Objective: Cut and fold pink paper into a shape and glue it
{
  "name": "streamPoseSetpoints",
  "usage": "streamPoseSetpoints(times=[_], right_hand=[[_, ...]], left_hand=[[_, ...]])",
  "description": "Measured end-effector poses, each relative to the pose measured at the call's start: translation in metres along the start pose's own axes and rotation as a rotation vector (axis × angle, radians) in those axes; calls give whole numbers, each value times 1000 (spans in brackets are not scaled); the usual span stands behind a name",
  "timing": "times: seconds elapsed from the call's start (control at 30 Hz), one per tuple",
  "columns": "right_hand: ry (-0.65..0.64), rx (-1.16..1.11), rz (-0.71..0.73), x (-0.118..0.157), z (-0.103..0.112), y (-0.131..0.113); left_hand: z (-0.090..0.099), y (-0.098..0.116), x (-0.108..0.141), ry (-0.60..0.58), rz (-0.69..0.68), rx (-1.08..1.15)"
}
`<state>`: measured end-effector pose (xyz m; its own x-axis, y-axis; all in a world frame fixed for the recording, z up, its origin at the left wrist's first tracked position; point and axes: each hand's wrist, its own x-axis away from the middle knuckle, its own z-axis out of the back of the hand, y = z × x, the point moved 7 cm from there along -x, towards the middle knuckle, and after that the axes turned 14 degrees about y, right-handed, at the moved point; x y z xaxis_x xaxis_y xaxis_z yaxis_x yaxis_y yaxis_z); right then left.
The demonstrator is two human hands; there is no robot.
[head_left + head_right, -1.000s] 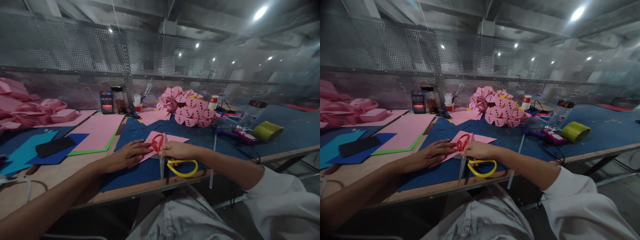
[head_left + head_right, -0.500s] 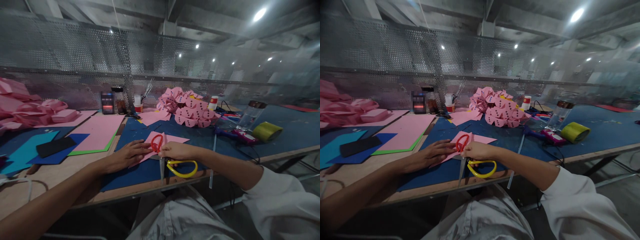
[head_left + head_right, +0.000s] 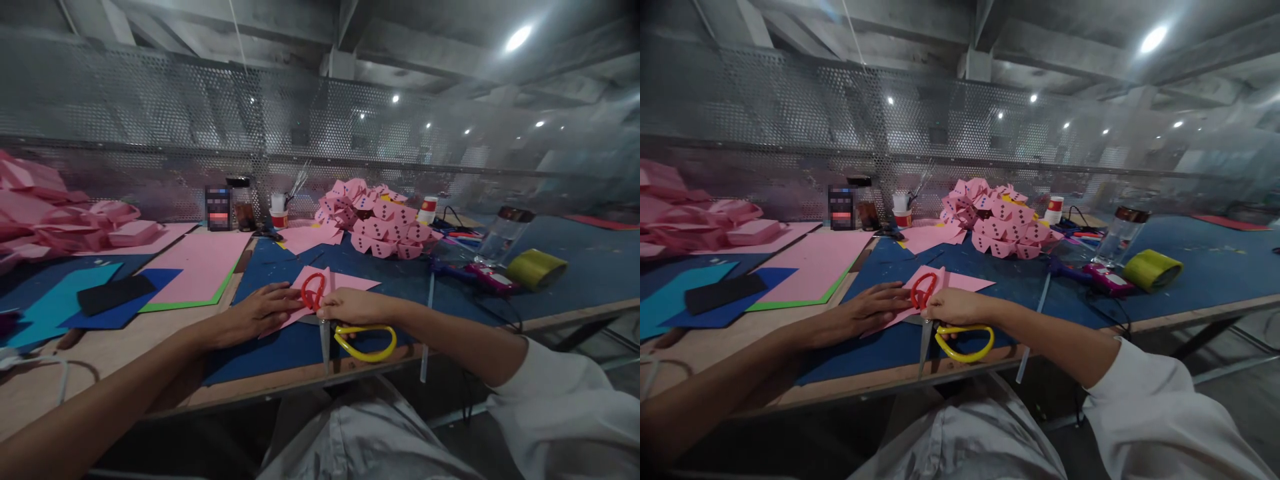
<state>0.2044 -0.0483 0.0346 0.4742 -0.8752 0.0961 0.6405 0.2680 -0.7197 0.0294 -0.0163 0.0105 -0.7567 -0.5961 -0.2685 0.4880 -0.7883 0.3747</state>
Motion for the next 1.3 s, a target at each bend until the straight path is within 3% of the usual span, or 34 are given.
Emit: streamPoseSetpoints(times=[0.23, 0.47, 0.7, 0.87, 1.3], right_hand=[[3, -12, -15, -1, -2, 2], [23, 42, 68, -10, -5, 2], [-5, -19, 14, -6, -6, 2], [-39, -107, -68, -1, -9, 5], [-25, -82, -58, -6, -7, 9]], left_hand=[[1, 2, -1, 8, -14, 4], [0, 3, -1, 4, -23, 6], [1, 5, -1, 17, -53, 1], [1, 4, -1, 7, -28, -7], [9, 7, 2, 51, 107, 129]])
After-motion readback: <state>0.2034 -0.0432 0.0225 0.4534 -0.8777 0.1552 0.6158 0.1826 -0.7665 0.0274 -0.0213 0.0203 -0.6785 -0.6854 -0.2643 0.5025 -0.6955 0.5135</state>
